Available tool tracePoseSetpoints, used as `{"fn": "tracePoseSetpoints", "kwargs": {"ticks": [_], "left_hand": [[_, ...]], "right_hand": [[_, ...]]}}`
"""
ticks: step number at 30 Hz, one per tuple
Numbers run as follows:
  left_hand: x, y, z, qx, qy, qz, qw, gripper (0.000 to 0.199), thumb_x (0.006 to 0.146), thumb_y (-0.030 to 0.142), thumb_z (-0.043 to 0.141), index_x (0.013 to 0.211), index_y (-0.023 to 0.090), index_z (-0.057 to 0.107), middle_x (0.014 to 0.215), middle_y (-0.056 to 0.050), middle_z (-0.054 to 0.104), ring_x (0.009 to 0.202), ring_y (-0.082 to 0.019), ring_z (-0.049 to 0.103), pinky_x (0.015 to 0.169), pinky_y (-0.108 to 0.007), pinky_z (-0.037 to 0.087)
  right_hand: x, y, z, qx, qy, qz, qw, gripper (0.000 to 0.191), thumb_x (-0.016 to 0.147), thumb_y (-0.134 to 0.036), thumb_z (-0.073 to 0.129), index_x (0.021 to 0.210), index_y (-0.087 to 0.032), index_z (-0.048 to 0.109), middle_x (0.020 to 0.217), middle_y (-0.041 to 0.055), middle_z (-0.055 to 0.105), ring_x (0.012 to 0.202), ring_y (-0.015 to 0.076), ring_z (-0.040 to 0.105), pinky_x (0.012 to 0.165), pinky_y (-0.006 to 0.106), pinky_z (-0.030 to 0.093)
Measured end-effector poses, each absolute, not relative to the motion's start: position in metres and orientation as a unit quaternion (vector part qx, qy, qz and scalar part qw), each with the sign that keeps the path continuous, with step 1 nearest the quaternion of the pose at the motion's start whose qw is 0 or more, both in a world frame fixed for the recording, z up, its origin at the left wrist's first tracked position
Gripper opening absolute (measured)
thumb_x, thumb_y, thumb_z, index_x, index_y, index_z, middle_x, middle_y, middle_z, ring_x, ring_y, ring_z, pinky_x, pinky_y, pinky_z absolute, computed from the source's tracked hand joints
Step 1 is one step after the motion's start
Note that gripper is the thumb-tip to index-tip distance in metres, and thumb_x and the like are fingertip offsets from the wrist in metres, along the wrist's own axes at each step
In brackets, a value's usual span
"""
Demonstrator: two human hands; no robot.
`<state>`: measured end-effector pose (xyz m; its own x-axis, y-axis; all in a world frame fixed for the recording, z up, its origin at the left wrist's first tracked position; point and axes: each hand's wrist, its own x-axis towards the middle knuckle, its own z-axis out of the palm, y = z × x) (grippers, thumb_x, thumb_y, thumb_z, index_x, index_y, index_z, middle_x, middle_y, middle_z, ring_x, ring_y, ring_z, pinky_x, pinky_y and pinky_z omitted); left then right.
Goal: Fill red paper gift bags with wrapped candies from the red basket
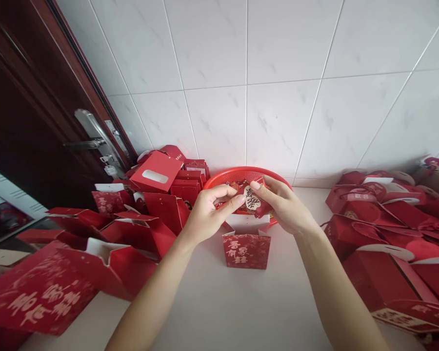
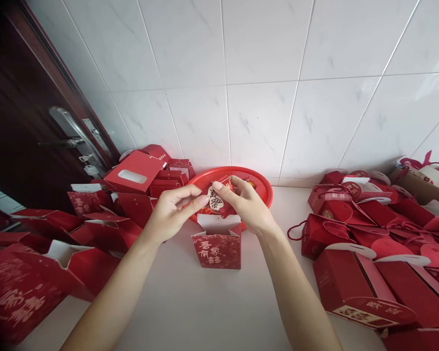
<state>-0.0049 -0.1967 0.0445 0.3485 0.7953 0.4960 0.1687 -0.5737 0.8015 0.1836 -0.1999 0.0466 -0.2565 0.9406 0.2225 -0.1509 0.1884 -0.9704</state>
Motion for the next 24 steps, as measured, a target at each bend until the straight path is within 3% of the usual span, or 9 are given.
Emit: {"fn": "tracePoseSetpoints", "kwargs": {"ticks": [3, 6, 10, 16, 20, 24], "left_hand": [[-0.0068, -0.1953, 0.0449, 0.729, 0.329, 0.495, 0.340, 0.022, 0.092, 0.037, 0.066, 0.081, 0.018, 0.067, 0.077, 0.000, 0.063, 0.073, -0.013, 0.057, 0.069, -0.024, 0.047], [-0.0088, -0.1953, 0.0468, 0.717, 0.347, 0.508, 0.327, 0.028, 0.091, 0.035, 0.065, 0.070, 0.017, 0.058, 0.067, 0.003, 0.052, 0.064, -0.011, 0.049, 0.062, -0.022, 0.042], [-0.0091, -0.1954, 0.0478, 0.732, 0.343, 0.476, 0.345, 0.034, 0.090, 0.029, 0.063, 0.061, 0.018, 0.048, 0.060, 0.005, 0.042, 0.056, -0.009, 0.039, 0.054, -0.022, 0.035], [-0.0055, -0.1965, 0.0477, 0.730, 0.327, 0.485, 0.352, 0.029, 0.093, 0.040, 0.062, 0.075, 0.018, 0.064, 0.067, 0.002, 0.058, 0.063, -0.011, 0.053, 0.060, -0.022, 0.044], [-0.0056, -0.1966, 0.0457, 0.740, 0.320, 0.448, 0.385, 0.022, 0.087, 0.040, 0.072, 0.093, 0.019, 0.073, 0.091, -0.003, 0.073, 0.084, -0.017, 0.067, 0.077, -0.027, 0.053], [-0.0075, -0.1961, 0.0440, 0.757, 0.324, 0.428, 0.371, 0.022, 0.089, 0.040, 0.070, 0.090, 0.018, 0.075, 0.089, -0.003, 0.075, 0.087, -0.020, 0.069, 0.080, -0.031, 0.055]], "right_hand": [[0.1874, -0.2002, 0.0495, -0.319, -0.569, 0.561, 0.509, 0.033, 0.080, -0.049, 0.079, 0.090, -0.020, 0.066, 0.089, 0.0026, 0.068, 0.075, 0.0144, 0.061, 0.067, 0.028, 0.049], [0.1916, -0.2001, 0.0520, -0.311, -0.561, 0.571, 0.512, 0.030, 0.081, -0.047, 0.077, 0.089, -0.019, 0.068, 0.086, 0.0040, 0.069, 0.078, 0.0171, 0.065, 0.074, 0.031, 0.052], [0.1940, -0.1994, 0.0513, -0.298, -0.578, 0.566, 0.507, 0.027, 0.076, -0.039, 0.083, 0.081, -0.019, 0.065, 0.077, 0.0000, 0.066, 0.070, 0.0137, 0.061, 0.067, 0.029, 0.048], [0.1904, -0.1986, 0.0466, -0.300, -0.580, 0.544, 0.527, 0.030, 0.065, -0.029, 0.090, 0.085, -0.019, 0.068, 0.076, -0.0014, 0.066, 0.069, 0.0140, 0.061, 0.064, 0.029, 0.049], [0.1882, -0.1992, 0.0474, -0.287, -0.527, 0.531, 0.598, 0.030, 0.064, -0.029, 0.090, 0.084, -0.020, 0.070, 0.082, 0.0010, 0.072, 0.074, 0.0173, 0.067, 0.071, 0.033, 0.055], [0.1896, -0.2006, 0.0515, -0.291, -0.502, 0.545, 0.605, 0.030, 0.061, -0.030, 0.091, 0.080, -0.020, 0.070, 0.082, 0.0024, 0.075, 0.073, 0.0194, 0.070, 0.073, 0.036, 0.058]]}}
